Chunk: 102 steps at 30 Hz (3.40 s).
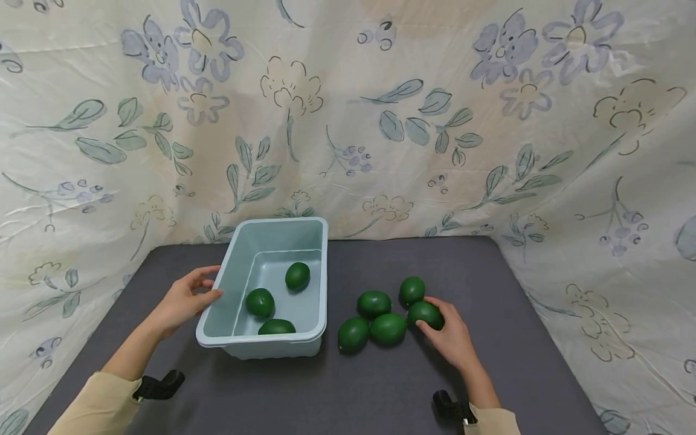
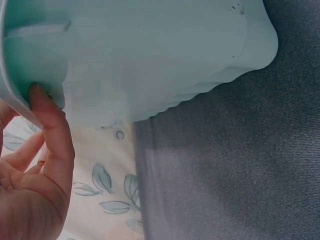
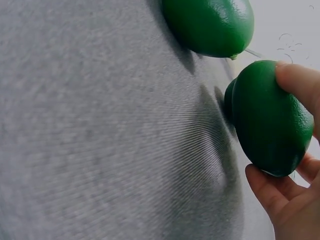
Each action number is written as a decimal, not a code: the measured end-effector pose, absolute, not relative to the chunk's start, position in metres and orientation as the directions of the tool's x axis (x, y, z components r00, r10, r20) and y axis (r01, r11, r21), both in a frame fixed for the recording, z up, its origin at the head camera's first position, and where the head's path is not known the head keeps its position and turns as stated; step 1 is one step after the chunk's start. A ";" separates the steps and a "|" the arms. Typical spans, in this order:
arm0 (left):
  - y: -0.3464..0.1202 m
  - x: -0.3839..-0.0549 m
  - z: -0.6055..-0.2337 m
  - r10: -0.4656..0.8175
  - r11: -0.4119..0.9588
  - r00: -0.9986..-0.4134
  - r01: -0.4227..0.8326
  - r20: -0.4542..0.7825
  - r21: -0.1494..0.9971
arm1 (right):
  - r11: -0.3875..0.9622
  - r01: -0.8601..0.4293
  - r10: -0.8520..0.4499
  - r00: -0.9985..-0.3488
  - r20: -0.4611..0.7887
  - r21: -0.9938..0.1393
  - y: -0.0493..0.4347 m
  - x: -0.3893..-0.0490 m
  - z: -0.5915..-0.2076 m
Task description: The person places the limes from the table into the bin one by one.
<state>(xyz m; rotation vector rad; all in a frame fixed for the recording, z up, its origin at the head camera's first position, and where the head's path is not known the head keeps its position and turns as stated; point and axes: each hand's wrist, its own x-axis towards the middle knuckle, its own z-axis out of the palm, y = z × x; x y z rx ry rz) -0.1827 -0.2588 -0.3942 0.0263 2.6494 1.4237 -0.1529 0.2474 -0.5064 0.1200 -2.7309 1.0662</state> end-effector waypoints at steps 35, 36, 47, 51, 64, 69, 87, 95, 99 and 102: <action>-0.257 -0.180 -0.393 0.083 0.552 -0.992 -0.036 -0.098 0.833 | 0.677 -0.159 -0.009 -0.978 0.207 -0.719 0.216 -0.180 -0.469; -0.257 -0.180 -0.393 0.083 0.551 -0.992 -0.036 -0.098 0.833 | 0.676 -0.160 -0.013 -0.979 0.205 -0.720 0.215 -0.181 -0.468; -0.259 -0.182 -0.392 0.091 0.548 -0.990 -0.039 -0.106 0.835 | 0.651 -0.183 -0.047 -0.978 0.201 -0.736 0.201 -0.197 -0.447; -0.259 -0.181 -0.392 0.094 0.553 -0.990 -0.037 -0.107 0.832 | 0.643 -0.183 -0.052 -0.979 0.196 -0.743 0.198 -0.200 -0.443; -0.258 -0.181 -0.392 0.092 0.552 -0.990 -0.037 -0.105 0.833 | 0.596 -0.242 -0.094 -0.968 0.233 -0.765 0.177 -0.212 -0.423; -0.259 -0.181 -0.392 0.089 0.551 -0.991 -0.039 -0.105 0.833 | 0.579 -0.248 -0.097 -0.967 0.236 -0.777 0.170 -0.217 -0.415; -0.259 -0.182 -0.392 0.098 0.544 -0.990 -0.035 -0.105 0.838 | 0.515 -0.279 -0.156 -0.960 0.231 -0.811 0.134 -0.236 -0.384; -0.260 -0.182 -0.393 0.098 0.545 -0.990 -0.032 -0.102 0.838 | 0.492 -0.311 -0.202 -0.949 0.241 -0.813 0.115 -0.240 -0.377; -0.260 -0.182 -0.393 0.095 0.547 -0.990 -0.035 -0.103 0.837 | 0.480 -0.337 -0.229 -0.939 0.255 -0.810 0.105 -0.242 -0.374; -0.259 -0.182 -0.392 0.094 0.551 -0.990 -0.036 -0.106 0.834 | 0.480 -0.352 -0.240 -0.934 0.265 -0.803 0.097 -0.244 -0.371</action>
